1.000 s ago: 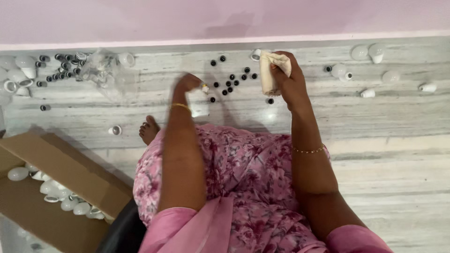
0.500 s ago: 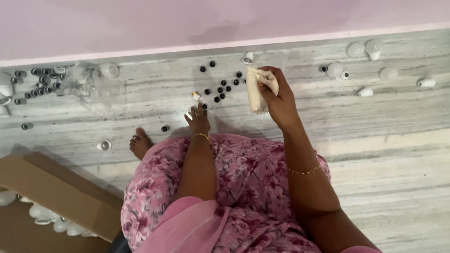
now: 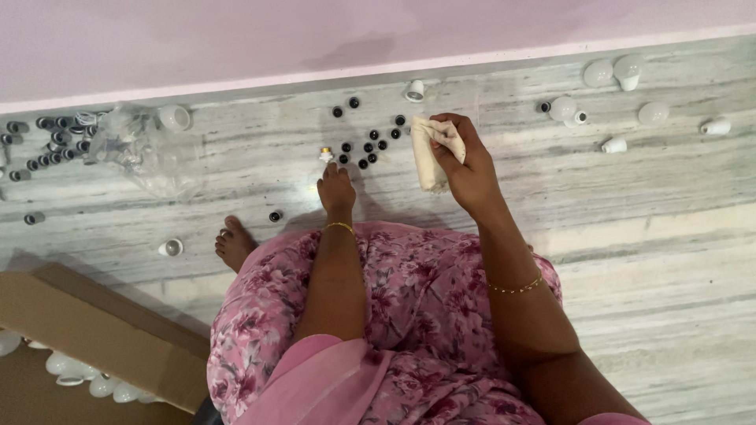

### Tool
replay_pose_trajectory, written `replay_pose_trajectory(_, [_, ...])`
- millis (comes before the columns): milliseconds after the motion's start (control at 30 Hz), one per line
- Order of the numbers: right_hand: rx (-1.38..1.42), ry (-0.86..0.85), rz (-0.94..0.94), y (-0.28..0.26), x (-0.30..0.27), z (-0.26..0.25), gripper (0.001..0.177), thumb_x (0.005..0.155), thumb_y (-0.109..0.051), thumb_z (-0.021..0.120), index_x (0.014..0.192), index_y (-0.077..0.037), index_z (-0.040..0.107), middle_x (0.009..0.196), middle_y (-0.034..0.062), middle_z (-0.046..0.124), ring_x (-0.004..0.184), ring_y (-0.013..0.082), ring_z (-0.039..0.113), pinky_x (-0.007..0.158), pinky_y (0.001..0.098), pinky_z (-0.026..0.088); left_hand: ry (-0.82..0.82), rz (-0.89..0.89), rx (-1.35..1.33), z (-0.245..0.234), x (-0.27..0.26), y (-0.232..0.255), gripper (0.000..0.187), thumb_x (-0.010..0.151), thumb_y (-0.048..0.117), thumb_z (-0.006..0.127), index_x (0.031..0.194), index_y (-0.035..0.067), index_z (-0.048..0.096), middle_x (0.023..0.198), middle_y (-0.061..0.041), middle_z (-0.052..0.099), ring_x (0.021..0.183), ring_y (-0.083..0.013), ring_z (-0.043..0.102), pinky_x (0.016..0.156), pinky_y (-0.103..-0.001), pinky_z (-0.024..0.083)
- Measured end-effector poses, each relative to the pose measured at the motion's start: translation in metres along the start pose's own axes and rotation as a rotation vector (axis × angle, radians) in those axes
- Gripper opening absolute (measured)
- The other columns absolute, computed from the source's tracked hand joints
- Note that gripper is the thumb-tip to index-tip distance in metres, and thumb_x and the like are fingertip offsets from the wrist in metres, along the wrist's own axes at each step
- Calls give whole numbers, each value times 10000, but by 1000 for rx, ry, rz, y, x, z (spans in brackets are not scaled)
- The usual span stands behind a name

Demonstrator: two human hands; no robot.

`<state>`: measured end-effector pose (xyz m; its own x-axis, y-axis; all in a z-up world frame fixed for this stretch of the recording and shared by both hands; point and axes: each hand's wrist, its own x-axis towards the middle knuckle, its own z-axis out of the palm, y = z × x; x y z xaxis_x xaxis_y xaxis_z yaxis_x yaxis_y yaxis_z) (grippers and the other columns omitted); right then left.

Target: The person sits on the floor and wipes multiple white light bulbs and small metal caps with a cloth. The person picks up each item, wipes it, and places it back on the floor.

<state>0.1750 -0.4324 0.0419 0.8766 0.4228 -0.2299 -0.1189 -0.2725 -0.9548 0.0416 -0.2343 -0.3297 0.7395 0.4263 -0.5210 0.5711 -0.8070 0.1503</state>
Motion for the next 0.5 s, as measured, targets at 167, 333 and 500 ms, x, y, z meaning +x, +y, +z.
replay_pose_trajectory(167, [-44,9,3,-10,-4,1,317,1029,-48,570,1344,-77,560,1169,80,672,1082,145,622,932,292,499,98,172,69,-19,3,7,461,921,100,586,1380,120,618,1707,-46,269,1539,-281,293,1161,-497,360])
replay_pose_trajectory(333, [-42,-5,53,-15,-5,5,311,1027,-78,571,1338,-86,558,1169,92,679,1058,156,632,898,301,511,49,177,145,-17,17,20,428,907,152,604,1324,56,591,1647,-87,243,1491,-298,257,1182,-493,288])
replay_pose_trajectory(500, [-50,-19,23,-2,-3,6,344,1009,-79,562,1352,-91,537,1165,97,679,1045,170,648,867,313,534,92,306,-78,-1,30,5,289,920,71,618,1201,43,683,1471,-95,535,1419,-304,474,1184,-396,420])
